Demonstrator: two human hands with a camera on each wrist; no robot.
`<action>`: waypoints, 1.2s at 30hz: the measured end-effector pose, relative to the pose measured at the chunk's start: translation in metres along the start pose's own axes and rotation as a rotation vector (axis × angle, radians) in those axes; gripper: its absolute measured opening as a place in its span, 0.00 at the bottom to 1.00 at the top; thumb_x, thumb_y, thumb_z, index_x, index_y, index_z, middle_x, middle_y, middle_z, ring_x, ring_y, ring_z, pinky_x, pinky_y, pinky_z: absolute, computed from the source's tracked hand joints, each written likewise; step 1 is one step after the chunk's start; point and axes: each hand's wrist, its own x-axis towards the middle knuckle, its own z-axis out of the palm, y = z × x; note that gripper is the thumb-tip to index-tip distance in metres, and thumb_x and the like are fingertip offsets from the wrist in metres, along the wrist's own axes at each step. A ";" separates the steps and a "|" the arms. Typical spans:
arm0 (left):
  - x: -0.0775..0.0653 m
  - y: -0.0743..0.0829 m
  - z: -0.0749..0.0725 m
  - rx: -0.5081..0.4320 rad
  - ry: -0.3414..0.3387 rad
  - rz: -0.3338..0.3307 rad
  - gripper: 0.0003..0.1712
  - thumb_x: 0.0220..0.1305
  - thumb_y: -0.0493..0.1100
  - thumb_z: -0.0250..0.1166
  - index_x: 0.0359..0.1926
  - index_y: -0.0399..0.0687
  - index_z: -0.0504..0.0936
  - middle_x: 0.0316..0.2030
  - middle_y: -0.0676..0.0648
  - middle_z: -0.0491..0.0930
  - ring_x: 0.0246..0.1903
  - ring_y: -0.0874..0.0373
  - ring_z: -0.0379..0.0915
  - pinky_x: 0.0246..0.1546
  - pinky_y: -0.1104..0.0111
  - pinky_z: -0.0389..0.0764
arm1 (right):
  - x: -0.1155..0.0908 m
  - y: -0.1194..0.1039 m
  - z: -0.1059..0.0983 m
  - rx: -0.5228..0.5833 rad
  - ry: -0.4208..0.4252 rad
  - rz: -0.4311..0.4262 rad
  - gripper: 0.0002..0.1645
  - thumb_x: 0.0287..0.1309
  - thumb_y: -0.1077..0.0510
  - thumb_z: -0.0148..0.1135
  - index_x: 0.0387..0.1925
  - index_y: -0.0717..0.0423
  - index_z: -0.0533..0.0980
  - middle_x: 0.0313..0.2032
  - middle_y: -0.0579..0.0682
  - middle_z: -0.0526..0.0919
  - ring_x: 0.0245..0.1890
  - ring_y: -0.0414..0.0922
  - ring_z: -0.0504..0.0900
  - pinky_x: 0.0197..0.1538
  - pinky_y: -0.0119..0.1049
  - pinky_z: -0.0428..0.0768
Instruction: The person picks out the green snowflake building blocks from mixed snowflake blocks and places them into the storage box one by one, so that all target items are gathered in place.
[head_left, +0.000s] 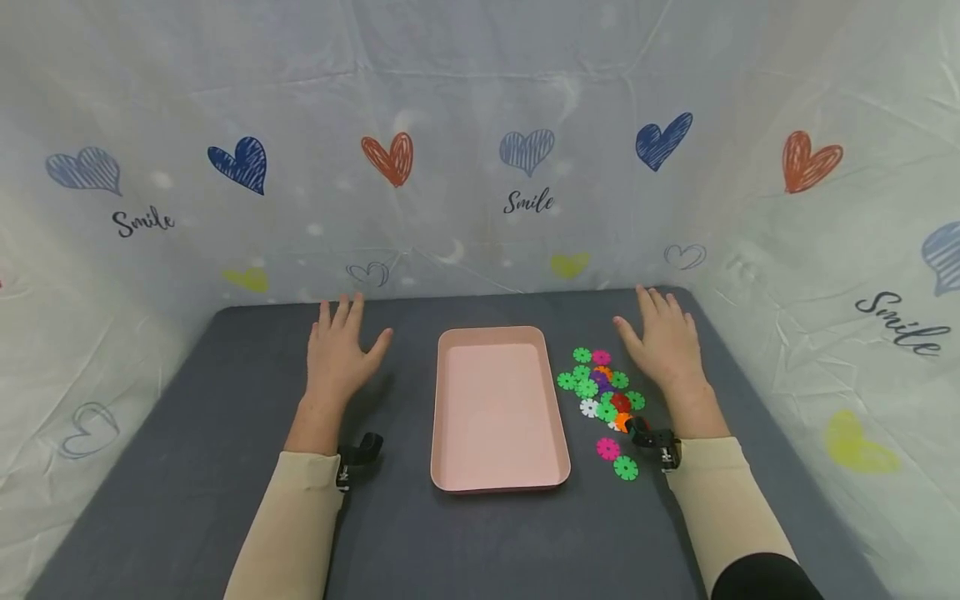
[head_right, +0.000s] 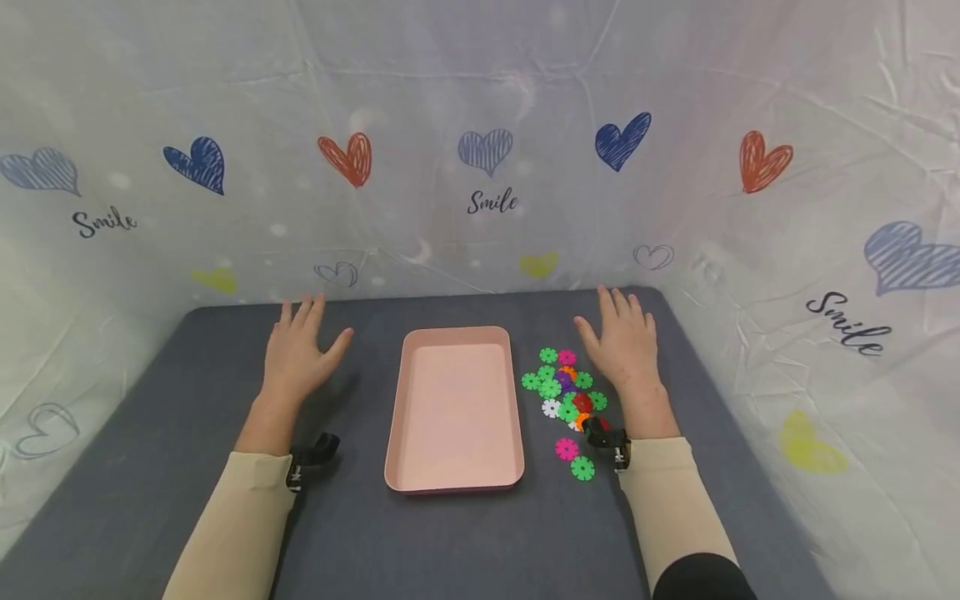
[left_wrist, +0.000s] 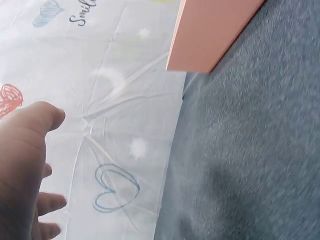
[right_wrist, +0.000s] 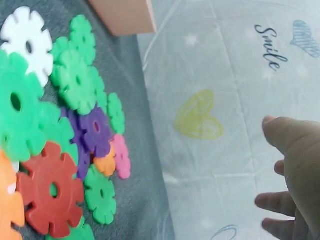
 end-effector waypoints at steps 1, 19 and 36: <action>-0.001 0.002 0.001 -0.030 -0.012 0.015 0.48 0.74 0.64 0.56 0.81 0.42 0.52 0.77 0.32 0.52 0.76 0.29 0.39 0.70 0.35 0.48 | 0.000 0.000 0.000 0.015 -0.005 0.000 0.45 0.76 0.39 0.52 0.79 0.61 0.54 0.73 0.69 0.61 0.73 0.70 0.55 0.69 0.70 0.52; -0.014 0.020 0.037 -0.612 -0.366 0.106 0.40 0.76 0.49 0.63 0.80 0.45 0.57 0.45 0.42 0.81 0.35 0.49 0.79 0.37 0.56 0.78 | 0.002 -0.026 0.036 0.222 -0.214 -0.067 0.24 0.71 0.56 0.63 0.62 0.67 0.78 0.38 0.59 0.79 0.36 0.54 0.75 0.38 0.49 0.75; -0.010 0.015 0.063 -0.881 -0.671 0.135 0.41 0.71 0.39 0.67 0.79 0.40 0.59 0.41 0.42 0.82 0.33 0.51 0.77 0.36 0.62 0.75 | -0.002 -0.012 0.061 0.128 -0.227 -0.103 0.18 0.66 0.55 0.69 0.53 0.61 0.85 0.51 0.65 0.78 0.54 0.65 0.75 0.57 0.63 0.72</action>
